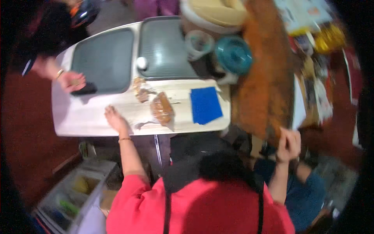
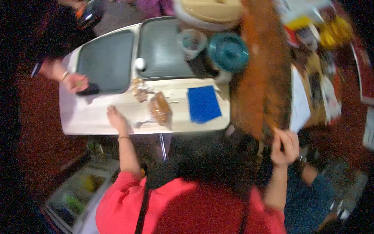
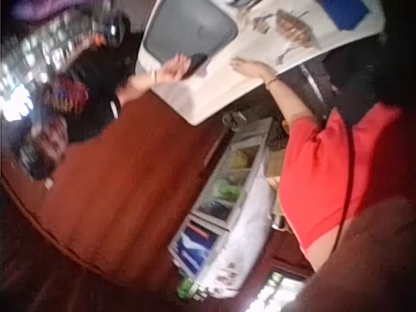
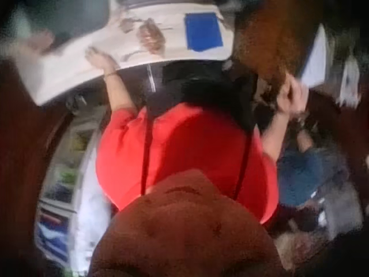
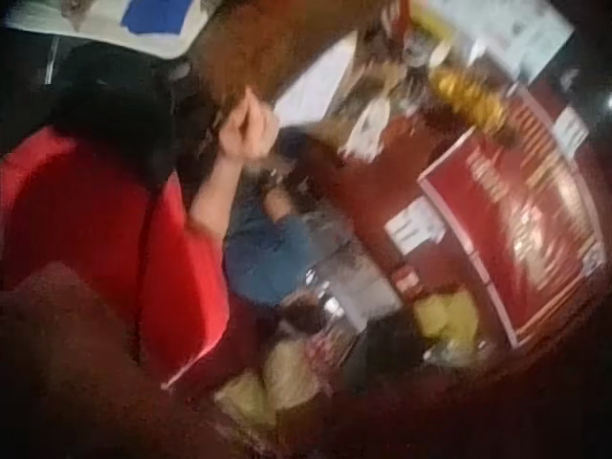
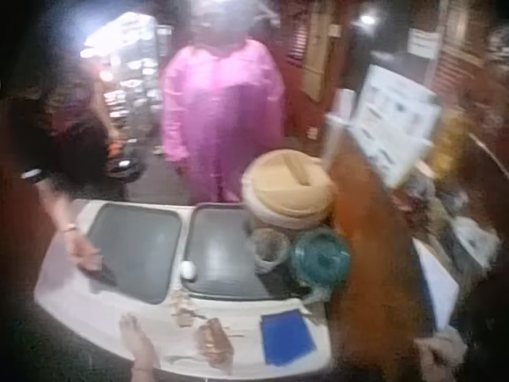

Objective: The person writes notes in a spiral notebook using a pen, uses a calculator, and then opens a drawer to take and organize currency and coins while interacting with customers.

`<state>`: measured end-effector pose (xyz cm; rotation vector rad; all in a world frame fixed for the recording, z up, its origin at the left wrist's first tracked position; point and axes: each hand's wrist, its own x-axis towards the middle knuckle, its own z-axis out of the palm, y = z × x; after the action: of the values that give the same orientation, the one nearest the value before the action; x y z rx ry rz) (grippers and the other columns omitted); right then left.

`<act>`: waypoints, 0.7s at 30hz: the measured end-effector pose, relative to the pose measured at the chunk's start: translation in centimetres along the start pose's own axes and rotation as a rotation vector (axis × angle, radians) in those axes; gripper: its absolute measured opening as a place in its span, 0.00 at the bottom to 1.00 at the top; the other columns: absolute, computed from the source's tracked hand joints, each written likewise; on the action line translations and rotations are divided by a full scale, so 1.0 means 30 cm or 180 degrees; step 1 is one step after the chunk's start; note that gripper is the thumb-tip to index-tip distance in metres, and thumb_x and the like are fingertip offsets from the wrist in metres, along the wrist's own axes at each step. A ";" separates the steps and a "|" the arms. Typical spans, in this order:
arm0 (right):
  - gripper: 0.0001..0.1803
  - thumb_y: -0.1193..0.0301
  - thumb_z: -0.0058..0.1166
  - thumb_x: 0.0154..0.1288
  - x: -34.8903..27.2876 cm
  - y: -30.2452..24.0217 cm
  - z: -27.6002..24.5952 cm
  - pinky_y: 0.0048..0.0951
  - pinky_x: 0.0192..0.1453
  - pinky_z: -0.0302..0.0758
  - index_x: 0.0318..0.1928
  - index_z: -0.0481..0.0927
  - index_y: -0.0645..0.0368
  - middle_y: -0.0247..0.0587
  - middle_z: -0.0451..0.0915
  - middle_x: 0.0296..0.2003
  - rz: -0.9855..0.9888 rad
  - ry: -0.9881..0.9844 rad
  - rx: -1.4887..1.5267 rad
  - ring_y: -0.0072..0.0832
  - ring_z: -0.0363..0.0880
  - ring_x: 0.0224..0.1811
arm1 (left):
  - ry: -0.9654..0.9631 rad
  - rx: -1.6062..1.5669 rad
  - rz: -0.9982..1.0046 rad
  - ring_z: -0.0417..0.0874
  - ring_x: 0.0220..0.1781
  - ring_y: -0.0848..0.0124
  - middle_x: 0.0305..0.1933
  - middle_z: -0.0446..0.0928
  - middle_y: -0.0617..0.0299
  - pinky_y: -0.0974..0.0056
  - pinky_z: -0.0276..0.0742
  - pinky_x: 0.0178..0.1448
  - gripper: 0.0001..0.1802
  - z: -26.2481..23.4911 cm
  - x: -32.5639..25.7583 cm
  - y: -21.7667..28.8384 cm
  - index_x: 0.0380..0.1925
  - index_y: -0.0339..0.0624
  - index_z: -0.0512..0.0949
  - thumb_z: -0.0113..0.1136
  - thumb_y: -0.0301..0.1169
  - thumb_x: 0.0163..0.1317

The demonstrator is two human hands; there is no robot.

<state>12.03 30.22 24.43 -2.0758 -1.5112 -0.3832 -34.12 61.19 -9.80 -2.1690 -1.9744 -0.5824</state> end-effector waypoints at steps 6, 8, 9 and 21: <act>0.09 0.81 0.62 0.45 0.034 0.023 0.032 0.31 0.26 0.72 0.30 0.82 0.58 0.40 0.77 0.22 -0.0463 0.0252 0.0332 0.33 0.76 0.22 | -0.0883 -0.1140 -0.0835 0.79 0.39 0.56 0.39 0.80 0.45 0.58 0.74 0.47 0.15 -0.014 0.095 -0.085 0.42 0.26 0.77 0.56 0.29 0.60; 0.07 0.78 0.63 0.46 0.035 0.028 0.024 0.33 0.25 0.71 0.28 0.81 0.57 0.39 0.76 0.22 -0.0442 0.0313 0.0557 0.34 0.76 0.22 | -0.1315 -0.1122 -0.0732 0.77 0.25 0.63 0.24 0.79 0.52 0.60 0.73 0.33 0.13 0.103 0.169 -0.367 0.29 0.29 0.79 0.61 0.32 0.58; 0.07 0.79 0.63 0.46 0.030 0.027 0.017 0.32 0.25 0.70 0.29 0.82 0.58 0.39 0.76 0.22 -0.0415 0.0439 0.0622 0.35 0.75 0.22 | -0.1733 -0.1569 -0.0986 0.75 0.22 0.67 0.21 0.77 0.55 0.62 0.70 0.29 0.14 0.142 0.188 -0.349 0.24 0.30 0.78 0.63 0.34 0.57; 0.14 0.74 0.63 0.48 -0.453 0.356 -0.176 0.33 0.40 0.74 0.39 0.82 0.52 0.38 0.73 0.38 -0.0020 0.0866 0.0574 0.35 0.75 0.38 | -0.4187 -0.0485 -0.3029 0.77 0.18 0.67 0.19 0.76 0.56 0.66 0.74 0.20 0.04 -0.298 -0.352 0.243 0.25 0.33 0.76 0.59 0.23 0.51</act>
<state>18.00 14.08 18.92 -1.7990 -1.3389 -0.4910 -29.21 47.29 -4.57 -1.5591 -3.6722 0.9981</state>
